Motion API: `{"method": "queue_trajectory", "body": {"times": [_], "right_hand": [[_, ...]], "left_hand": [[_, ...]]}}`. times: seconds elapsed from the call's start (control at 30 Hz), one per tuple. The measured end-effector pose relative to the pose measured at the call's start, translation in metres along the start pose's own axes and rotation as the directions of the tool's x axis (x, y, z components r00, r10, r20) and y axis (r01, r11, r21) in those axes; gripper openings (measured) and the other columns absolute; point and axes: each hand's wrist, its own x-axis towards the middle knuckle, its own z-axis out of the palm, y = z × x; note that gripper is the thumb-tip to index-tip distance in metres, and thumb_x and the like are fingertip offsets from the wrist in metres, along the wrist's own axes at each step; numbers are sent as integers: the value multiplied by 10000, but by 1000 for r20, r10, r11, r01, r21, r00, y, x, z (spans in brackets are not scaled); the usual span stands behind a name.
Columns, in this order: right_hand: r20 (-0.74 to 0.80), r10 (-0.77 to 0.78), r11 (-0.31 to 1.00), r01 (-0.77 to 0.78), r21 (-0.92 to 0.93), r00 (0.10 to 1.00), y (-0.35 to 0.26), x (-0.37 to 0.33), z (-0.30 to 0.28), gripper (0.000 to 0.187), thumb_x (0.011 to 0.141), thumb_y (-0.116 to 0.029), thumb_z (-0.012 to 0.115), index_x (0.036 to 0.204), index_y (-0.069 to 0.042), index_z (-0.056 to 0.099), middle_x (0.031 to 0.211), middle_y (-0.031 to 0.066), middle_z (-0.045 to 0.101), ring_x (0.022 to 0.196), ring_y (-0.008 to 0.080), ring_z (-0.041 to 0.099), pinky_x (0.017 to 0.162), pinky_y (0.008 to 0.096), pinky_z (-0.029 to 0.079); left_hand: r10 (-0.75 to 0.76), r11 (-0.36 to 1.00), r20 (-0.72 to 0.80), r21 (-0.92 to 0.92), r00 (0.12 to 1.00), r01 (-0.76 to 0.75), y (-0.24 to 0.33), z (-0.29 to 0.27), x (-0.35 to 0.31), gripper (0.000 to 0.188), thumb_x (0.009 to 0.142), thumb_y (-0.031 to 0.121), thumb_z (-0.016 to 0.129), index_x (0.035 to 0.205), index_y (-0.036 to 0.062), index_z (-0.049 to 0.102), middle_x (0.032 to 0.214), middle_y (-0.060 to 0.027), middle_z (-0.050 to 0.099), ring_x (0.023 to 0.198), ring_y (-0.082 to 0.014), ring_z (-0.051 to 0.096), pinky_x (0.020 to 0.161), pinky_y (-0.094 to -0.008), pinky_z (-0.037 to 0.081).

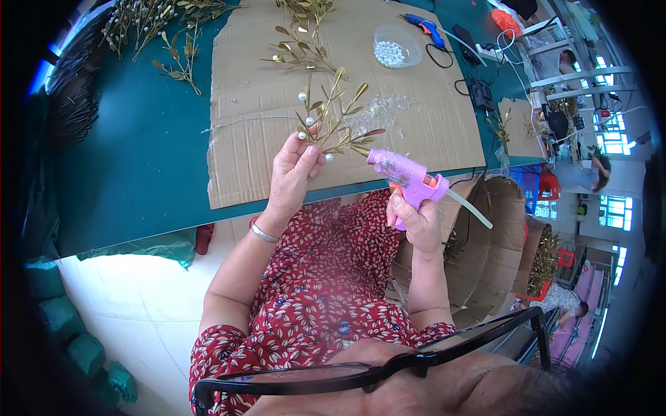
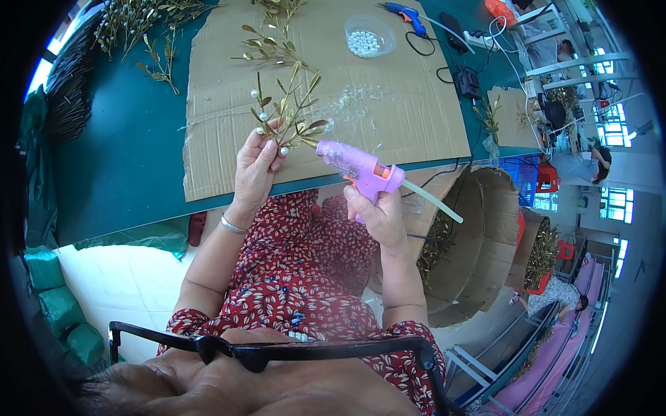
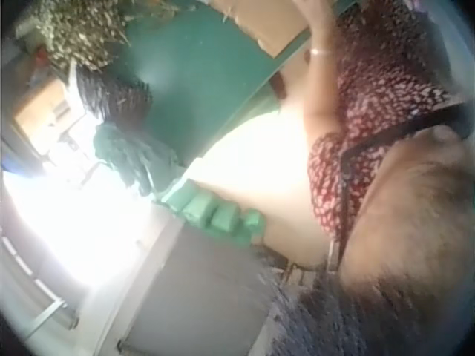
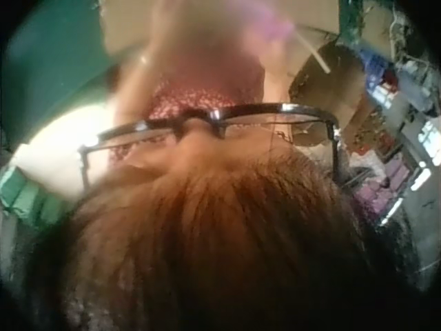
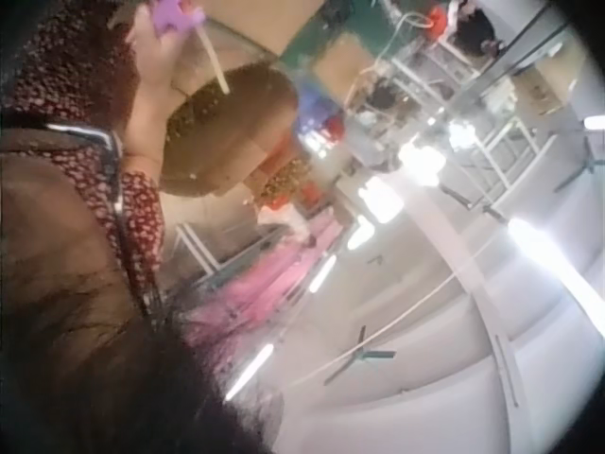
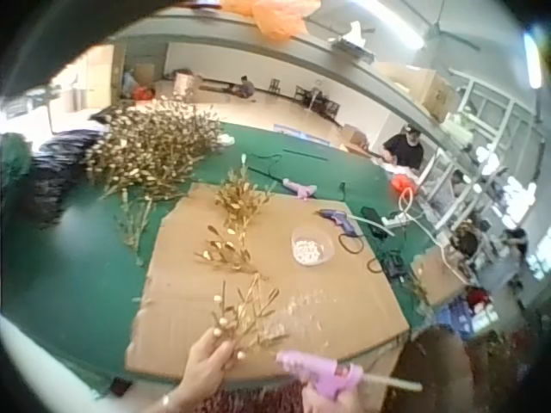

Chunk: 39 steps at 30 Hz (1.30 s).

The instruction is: The person prepares a glue gun with a glue stick and plugs it into a power strip, then applies glue to attach pearl beads onto artificial plant branches by hand.

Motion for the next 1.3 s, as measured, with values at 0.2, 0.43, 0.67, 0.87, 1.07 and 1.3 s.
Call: {"method": "queue_trajectory", "body": {"times": [0.2,0.43,0.67,0.87,1.07,1.3], "right_hand": [[25,15,999,-14,-30,1000,3,-2,-5,215,873,-137,605,1028,3,555,651,-11,545,535,50,513,493,194,389],[2,12,1000,-12,-15,1000,2,0,0,220,870,-131,604,1035,6,554,650,-10,545,537,52,516,493,197,394],[-3,-1,1000,1,-18,1000,5,-1,-2,214,870,-132,601,1027,5,553,636,-8,544,534,54,514,491,197,394],[-8,17,999,-17,-32,1000,5,-2,-4,208,869,-135,602,1020,0,555,628,-8,542,530,55,513,491,198,395],[-14,-5,998,6,63,1000,2,0,2,187,861,-133,618,979,-4,553,674,8,551,531,71,525,486,204,404],[-121,-15,991,31,134,992,4,20,-25,302,864,-153,617,1075,20,486,780,55,561,568,106,558,473,227,425]], "left_hand": [[10,1000,-8,0,1000,-10,0,3,1,342,959,88,467,1281,-22,439,844,6,492,699,-49,421,586,-177,346],[0,1000,1,20,1000,0,2,1,0,357,963,73,454,1304,-28,418,856,6,477,708,-51,421,588,-176,354],[-1,999,2,41,1000,1,2,2,-2,358,960,64,454,1305,-25,417,851,6,476,705,-51,420,587,-175,355],[1,1000,-16,25,1000,-1,2,2,-1,351,959,61,452,1299,-23,422,870,-2,493,699,-51,418,583,-176,353],[6,1000,-18,27,1000,-6,1,2,1,347,962,69,450,1298,-16,427,883,-5,503,687,-48,412,580,-176,345],[-21,974,-17,-224,1000,17,3,-5,1,299,966,107,452,1256,37,470,836,-6,513,682,-65,417,589,-192,335]]}}
